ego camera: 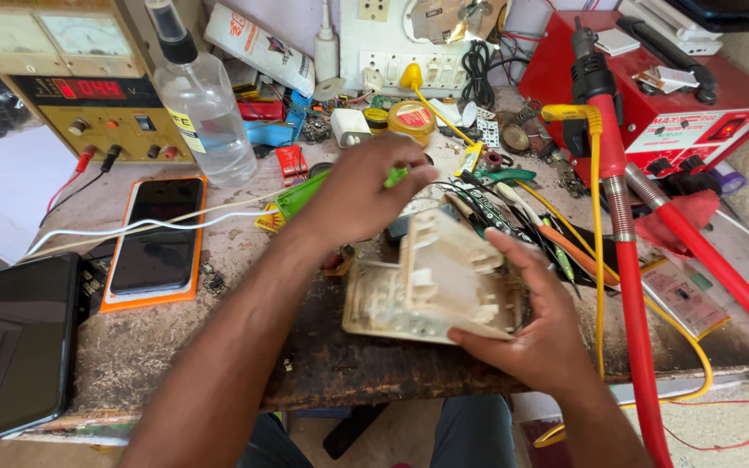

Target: The person disassembles a white plastic LED light fixture, removes the internal circuit board and battery, and uses a soldering iron and screwdriver to work on the components. They then reassemble the fixture and connect it to a power supply for testing.

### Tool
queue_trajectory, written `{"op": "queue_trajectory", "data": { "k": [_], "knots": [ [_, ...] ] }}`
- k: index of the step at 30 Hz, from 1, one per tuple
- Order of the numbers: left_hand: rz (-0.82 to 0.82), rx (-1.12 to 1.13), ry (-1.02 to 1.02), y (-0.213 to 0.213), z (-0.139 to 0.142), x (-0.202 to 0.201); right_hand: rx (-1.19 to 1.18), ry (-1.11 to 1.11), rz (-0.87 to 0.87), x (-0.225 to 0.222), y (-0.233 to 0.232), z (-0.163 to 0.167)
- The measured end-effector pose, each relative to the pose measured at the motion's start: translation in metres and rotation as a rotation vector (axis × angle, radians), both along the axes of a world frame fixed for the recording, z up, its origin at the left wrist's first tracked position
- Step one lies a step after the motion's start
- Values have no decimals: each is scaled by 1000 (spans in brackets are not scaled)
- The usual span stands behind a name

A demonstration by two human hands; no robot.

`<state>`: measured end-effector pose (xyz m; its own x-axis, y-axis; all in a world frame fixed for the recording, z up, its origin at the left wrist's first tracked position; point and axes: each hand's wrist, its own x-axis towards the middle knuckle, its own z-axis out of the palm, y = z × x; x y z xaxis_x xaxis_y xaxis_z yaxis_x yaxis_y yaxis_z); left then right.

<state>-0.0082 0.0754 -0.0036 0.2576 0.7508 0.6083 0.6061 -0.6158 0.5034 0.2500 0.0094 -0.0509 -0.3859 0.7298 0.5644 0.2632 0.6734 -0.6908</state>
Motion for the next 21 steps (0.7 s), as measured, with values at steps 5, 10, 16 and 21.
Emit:
{"op": "queue_trajectory", "data": {
  "k": [5,10,16,21],
  "knots": [
    [124,67,110,-94,-19,3,-138,111,25,4,3,-4],
    [206,97,319,-125,-51,17,-179,350,193,-3,7,-14],
    [220,93,290,-141,-51,8,-312,744,399,-3,5,-17],
    [288,-12,251,-157,-40,0,-332,640,422,-6,-1,-13]
  ]
}}
